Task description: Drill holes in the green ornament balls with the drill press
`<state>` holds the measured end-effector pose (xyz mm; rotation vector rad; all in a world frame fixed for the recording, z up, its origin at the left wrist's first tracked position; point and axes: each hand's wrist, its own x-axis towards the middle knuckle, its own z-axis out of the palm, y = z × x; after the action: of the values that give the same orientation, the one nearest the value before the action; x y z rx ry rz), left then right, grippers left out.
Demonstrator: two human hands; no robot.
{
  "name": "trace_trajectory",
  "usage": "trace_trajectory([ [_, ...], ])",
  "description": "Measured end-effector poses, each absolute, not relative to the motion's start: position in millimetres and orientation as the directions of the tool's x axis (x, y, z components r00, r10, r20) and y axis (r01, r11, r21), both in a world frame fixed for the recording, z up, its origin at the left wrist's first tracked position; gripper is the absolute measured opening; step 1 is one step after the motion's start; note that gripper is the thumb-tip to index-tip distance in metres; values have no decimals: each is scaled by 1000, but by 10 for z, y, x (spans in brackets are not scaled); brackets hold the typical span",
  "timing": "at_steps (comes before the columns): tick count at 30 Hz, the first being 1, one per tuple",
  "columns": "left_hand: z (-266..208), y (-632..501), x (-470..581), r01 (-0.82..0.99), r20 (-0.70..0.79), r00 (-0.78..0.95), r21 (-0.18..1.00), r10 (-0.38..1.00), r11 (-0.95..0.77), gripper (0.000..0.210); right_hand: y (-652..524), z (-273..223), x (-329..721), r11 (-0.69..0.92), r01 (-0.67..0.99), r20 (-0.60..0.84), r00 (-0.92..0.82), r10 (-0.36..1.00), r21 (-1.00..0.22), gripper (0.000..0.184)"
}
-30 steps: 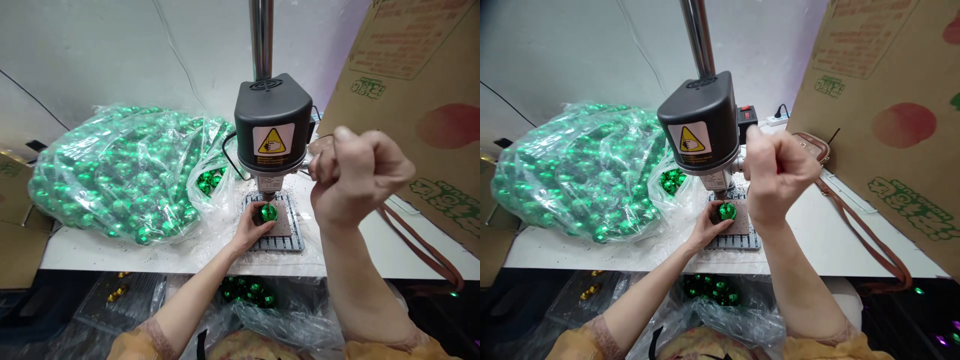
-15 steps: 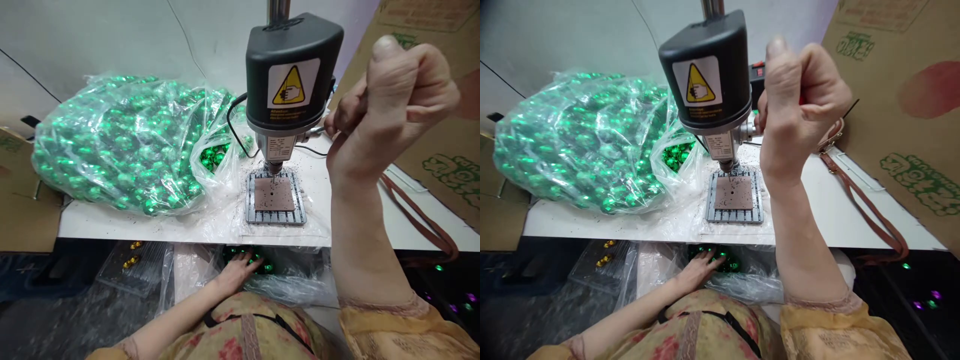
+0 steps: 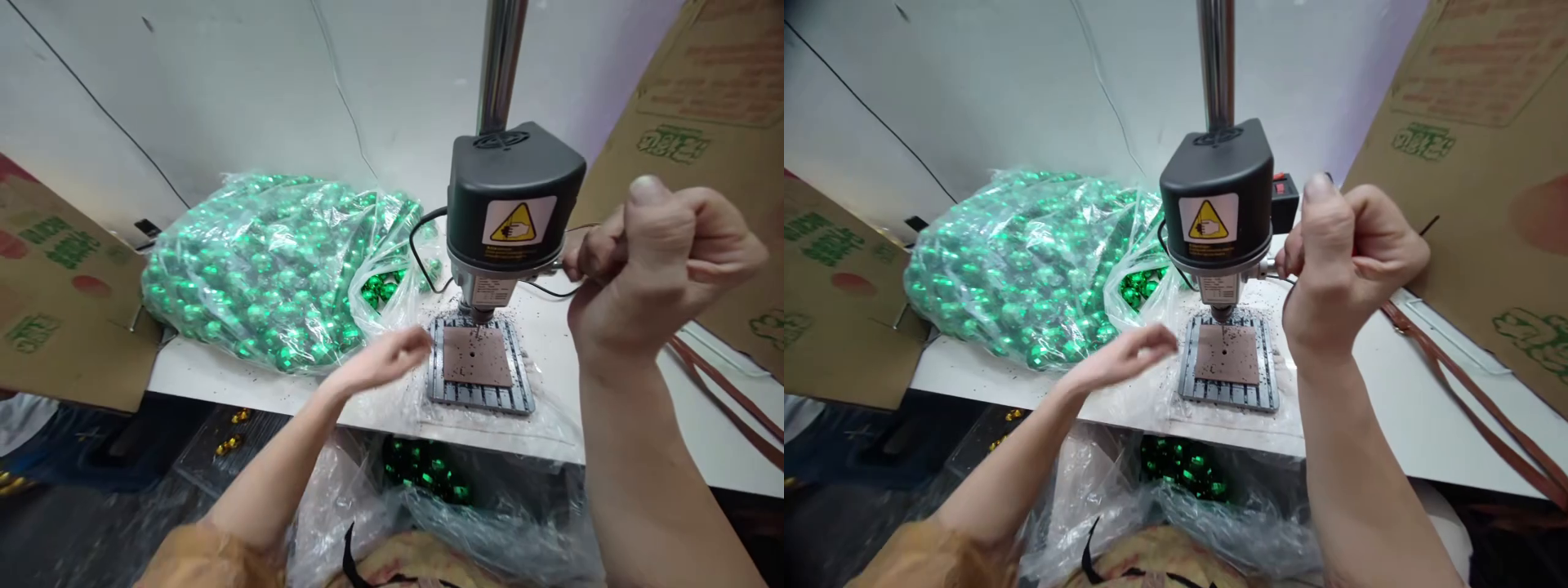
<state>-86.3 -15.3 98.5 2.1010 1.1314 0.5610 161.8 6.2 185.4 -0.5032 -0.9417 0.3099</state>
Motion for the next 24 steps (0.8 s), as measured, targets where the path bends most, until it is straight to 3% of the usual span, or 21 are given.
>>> trace_trajectory([
  [2,1032,403,-913,771,165,271,553,948,-316,30,51,1854,1608,842,-29,688,562,459,-538,42],
  [5,841,1004,-938,922,110,71,373,991,-107,41,46,1853,1603,843,-23,690,563,455,-538,43],
  [12,700,1172,-924,939,91,54,334,994,-81,26,45,1822,1635,829,34,696,564,445,-558,43],
  [14,772,1037,-938,894,125,83,429,989,-129,25,39,1816,1632,826,54,698,567,437,-561,42],
  [16,828,832,-920,693,134,130,696,982,-186,27,33,1815,1622,822,58,699,562,442,-566,42],
  [18,845,578,-845,261,64,194,959,979,-115,39,30,1818,1609,826,51,701,559,442,-562,42],
  [19,837,449,-789,31,3,241,999,971,-11,46,30,1820,1604,831,47,703,560,438,-554,43],
  [21,794,224,-660,-317,-107,321,924,941,213,51,31,1823,1598,839,38,705,563,431,-544,43],
  [24,684,34,-498,-535,-234,359,742,904,404,41,36,1823,1599,837,23,700,562,441,-546,43],
])
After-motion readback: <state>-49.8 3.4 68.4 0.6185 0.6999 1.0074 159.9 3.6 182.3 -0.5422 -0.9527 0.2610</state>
